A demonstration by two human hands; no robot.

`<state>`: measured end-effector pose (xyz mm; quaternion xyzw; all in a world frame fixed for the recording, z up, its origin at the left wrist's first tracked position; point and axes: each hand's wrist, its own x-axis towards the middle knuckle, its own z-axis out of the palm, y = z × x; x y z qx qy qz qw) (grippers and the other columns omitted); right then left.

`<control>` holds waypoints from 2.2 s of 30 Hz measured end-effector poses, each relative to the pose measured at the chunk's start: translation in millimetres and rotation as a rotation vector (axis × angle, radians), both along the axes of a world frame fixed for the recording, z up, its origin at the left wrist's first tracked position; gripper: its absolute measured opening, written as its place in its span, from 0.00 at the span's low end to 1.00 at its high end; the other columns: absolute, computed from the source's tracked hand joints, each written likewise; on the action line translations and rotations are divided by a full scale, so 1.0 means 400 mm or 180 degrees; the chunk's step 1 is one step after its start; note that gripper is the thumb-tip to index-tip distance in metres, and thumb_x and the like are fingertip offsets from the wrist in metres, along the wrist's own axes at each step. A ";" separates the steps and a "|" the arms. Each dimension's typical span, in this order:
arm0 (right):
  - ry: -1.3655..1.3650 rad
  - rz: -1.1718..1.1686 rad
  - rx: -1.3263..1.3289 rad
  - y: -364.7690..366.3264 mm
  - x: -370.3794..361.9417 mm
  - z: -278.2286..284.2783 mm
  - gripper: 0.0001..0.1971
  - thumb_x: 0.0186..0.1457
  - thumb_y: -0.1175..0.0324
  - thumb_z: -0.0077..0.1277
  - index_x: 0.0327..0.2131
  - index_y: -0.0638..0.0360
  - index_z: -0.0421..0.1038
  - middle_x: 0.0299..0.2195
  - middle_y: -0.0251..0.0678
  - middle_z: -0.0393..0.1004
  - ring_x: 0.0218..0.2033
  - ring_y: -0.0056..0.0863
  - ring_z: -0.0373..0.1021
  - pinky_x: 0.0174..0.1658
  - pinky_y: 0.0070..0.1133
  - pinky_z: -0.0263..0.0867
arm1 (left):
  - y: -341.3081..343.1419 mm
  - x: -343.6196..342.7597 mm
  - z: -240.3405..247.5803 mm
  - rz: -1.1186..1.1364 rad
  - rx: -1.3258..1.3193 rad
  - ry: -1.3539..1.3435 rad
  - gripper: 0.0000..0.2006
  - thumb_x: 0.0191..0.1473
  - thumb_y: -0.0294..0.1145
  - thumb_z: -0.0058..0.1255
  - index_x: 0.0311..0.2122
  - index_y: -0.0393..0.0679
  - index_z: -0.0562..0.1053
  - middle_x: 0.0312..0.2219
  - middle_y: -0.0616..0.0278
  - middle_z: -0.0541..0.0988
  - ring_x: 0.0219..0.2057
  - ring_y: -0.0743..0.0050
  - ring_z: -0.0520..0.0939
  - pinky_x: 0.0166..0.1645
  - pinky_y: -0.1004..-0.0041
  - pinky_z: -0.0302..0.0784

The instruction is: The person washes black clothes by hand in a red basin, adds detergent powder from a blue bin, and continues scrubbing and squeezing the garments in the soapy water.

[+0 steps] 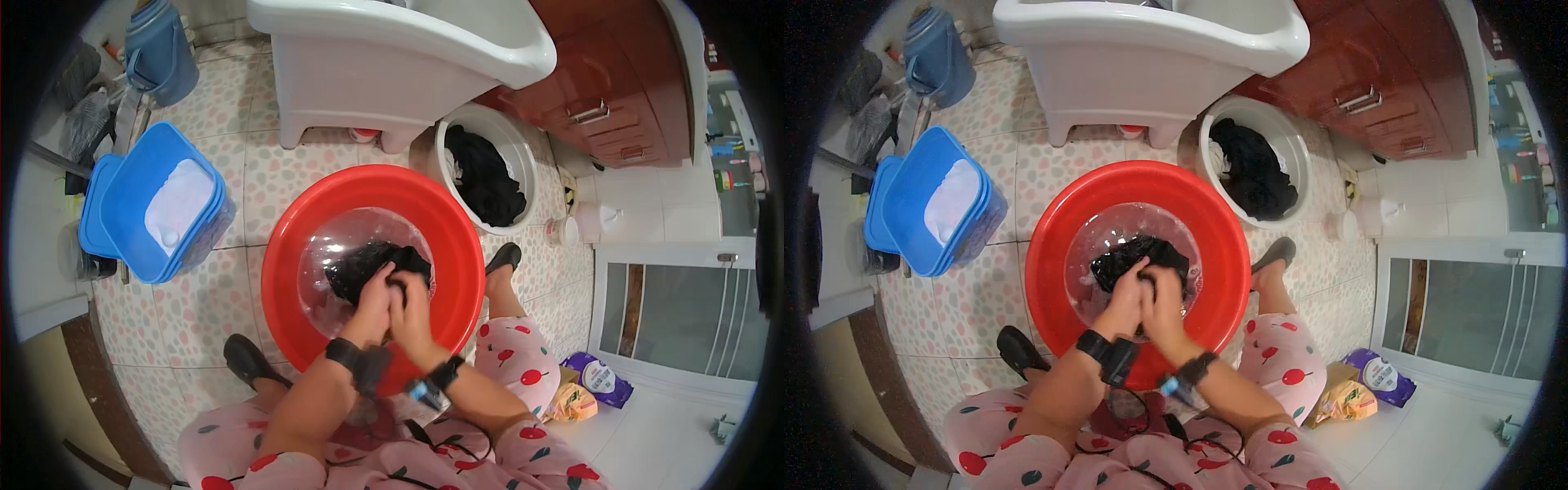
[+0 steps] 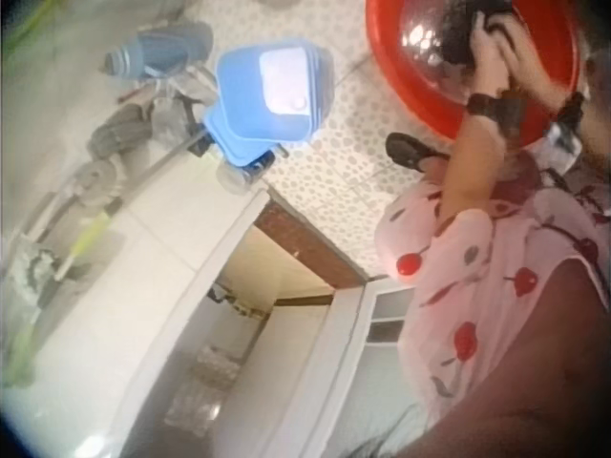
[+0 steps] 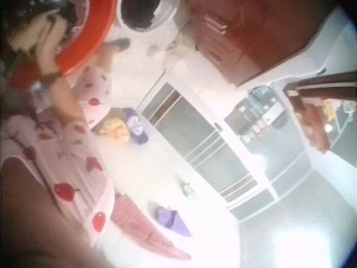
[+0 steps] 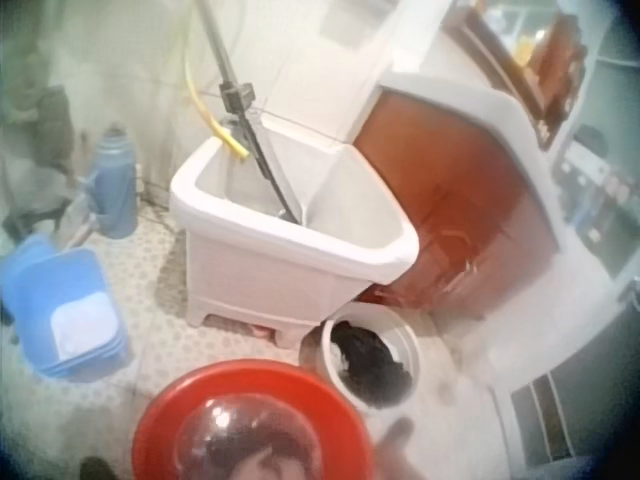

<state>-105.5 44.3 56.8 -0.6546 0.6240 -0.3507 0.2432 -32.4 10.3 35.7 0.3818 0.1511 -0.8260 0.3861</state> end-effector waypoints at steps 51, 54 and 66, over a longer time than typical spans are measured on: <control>-0.0089 -0.0252 0.0983 -0.023 -0.035 0.049 0.12 0.52 0.68 0.50 0.37 0.63 0.63 0.28 0.48 0.69 0.32 0.40 0.69 0.36 0.29 0.63 | 0.009 -0.020 -0.008 -0.0033 -0.0199 -0.0251 0.30 0.52 0.55 0.46 0.48 0.36 0.68 0.37 0.60 0.74 0.39 0.70 0.74 0.44 0.72 0.70; -0.0108 -0.1067 0.0662 -0.114 -0.065 0.024 0.10 0.54 0.68 0.46 0.36 0.64 0.62 0.28 0.52 0.70 0.31 0.46 0.68 0.35 0.33 0.62 | 0.014 -0.087 0.031 -0.0114 -0.1061 -0.1246 0.30 0.53 0.56 0.45 0.48 0.35 0.67 0.43 0.57 0.73 0.44 0.71 0.72 0.51 0.72 0.64; 0.0354 -0.0725 0.0348 -0.113 -0.070 0.031 0.09 0.56 0.67 0.43 0.36 0.63 0.60 0.31 0.54 0.68 0.33 0.53 0.67 0.34 0.36 0.62 | 0.000 -0.071 0.022 -0.0449 -0.0329 -0.0800 0.19 0.58 0.44 0.41 0.42 0.37 0.71 0.39 0.56 0.74 0.40 0.67 0.74 0.43 0.69 0.70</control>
